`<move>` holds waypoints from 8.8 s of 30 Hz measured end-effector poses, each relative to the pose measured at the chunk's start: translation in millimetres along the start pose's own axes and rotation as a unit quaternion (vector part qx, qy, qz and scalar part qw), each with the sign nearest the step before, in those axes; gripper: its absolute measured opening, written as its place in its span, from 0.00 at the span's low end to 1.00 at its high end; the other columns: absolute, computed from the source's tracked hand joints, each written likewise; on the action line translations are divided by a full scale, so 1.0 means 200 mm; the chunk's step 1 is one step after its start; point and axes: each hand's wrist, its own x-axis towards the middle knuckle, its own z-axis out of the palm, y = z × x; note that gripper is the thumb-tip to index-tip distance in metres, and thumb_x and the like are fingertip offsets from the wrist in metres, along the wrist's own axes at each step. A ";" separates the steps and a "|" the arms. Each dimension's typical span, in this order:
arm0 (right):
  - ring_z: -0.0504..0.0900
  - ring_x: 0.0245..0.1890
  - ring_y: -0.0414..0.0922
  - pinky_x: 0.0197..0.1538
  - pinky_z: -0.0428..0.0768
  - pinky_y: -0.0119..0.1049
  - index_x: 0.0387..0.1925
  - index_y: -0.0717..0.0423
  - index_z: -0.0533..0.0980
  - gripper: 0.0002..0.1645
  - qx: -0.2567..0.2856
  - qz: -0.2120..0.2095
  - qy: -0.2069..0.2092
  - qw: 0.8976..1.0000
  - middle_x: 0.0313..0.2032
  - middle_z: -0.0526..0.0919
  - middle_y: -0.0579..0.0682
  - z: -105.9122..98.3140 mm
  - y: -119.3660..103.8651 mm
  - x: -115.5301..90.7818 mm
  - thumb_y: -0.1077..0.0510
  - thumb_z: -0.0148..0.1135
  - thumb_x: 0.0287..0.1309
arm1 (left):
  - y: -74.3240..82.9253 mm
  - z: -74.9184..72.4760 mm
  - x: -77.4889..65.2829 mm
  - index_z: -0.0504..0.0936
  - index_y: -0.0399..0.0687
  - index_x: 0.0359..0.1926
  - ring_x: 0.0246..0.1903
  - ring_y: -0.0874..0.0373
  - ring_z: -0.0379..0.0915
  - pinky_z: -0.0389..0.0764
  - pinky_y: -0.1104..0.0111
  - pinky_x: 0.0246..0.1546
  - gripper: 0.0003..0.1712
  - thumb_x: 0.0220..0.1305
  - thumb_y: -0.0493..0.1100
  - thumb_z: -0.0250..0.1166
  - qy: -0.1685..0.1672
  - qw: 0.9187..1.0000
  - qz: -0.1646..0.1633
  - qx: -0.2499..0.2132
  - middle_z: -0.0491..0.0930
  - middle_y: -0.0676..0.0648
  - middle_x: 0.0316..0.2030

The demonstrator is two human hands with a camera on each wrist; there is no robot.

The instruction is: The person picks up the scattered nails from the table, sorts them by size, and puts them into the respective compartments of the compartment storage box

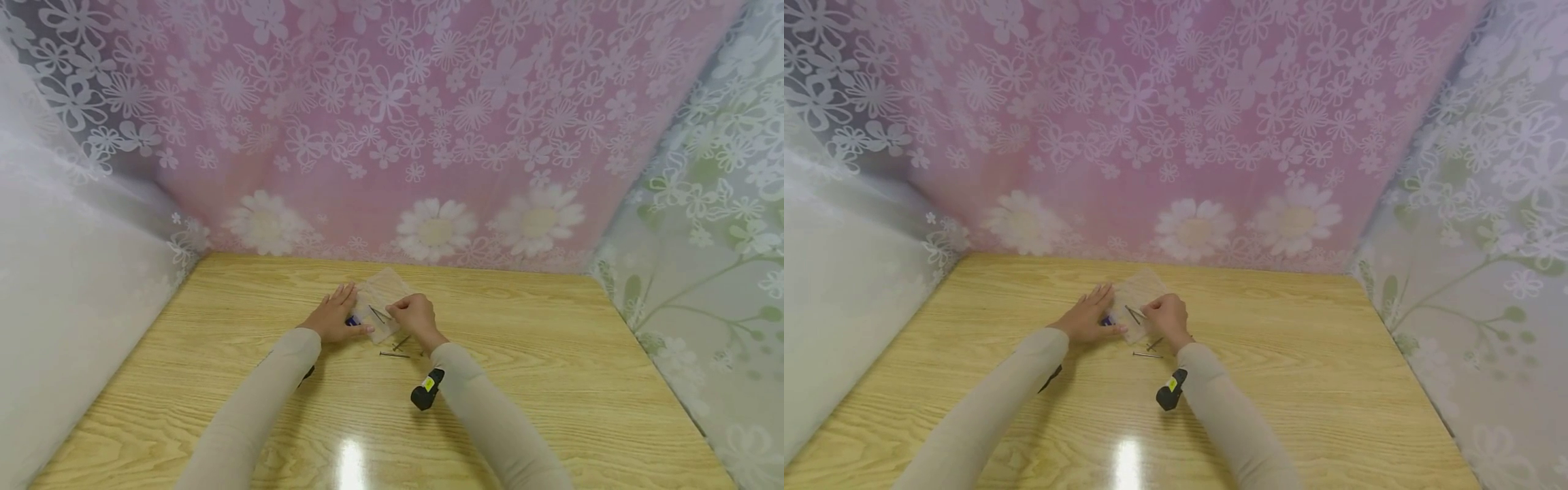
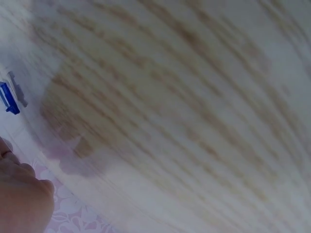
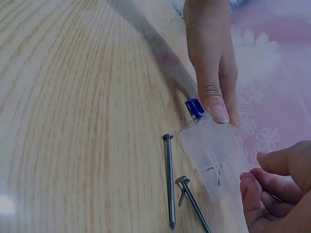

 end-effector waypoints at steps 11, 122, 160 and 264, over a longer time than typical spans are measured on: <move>0.84 0.36 0.46 0.37 0.83 0.39 0.39 0.58 0.85 0.12 0.011 0.002 -0.024 1.000 0.39 0.86 0.54 -0.10 0.02 -0.03 0.55 0.64 0.62 | 0.02 -0.02 -0.02 0.40 0.42 0.76 0.74 0.47 0.29 0.38 0.48 0.72 0.62 0.58 0.77 0.52 -0.003 1.000 0.000 0.004 0.34 0.44 0.76; 0.82 0.31 0.46 0.33 0.80 0.37 0.32 0.61 0.86 0.09 0.008 0.006 0.027 1.000 0.35 0.86 0.54 -0.02 0.07 0.07 0.58 0.65 0.60 | 0.01 0.00 0.00 0.40 0.44 0.76 0.74 0.49 0.28 0.36 0.50 0.72 0.62 0.57 0.77 0.53 -0.001 1.000 -0.005 -0.005 0.34 0.45 0.76; 0.83 0.34 0.47 0.37 0.83 0.40 0.36 0.59 0.85 0.07 0.009 -0.031 0.015 0.999 0.35 0.85 0.52 -0.10 0.07 -0.02 0.59 0.67 0.58 | 0.01 -0.01 -0.01 0.39 0.44 0.76 0.74 0.50 0.27 0.36 0.51 0.72 0.61 0.58 0.75 0.55 0.000 1.000 -0.008 -0.011 0.33 0.46 0.76; 0.79 0.30 0.41 0.35 0.79 0.37 0.32 0.60 0.85 0.06 -0.059 -0.109 -0.080 0.989 0.32 0.85 0.50 -0.19 0.13 -0.03 0.61 0.63 0.61 | 0.00 0.01 -0.02 0.40 0.44 0.76 0.74 0.50 0.26 0.37 0.50 0.72 0.61 0.57 0.77 0.53 0.005 1.000 0.004 -0.002 0.34 0.46 0.76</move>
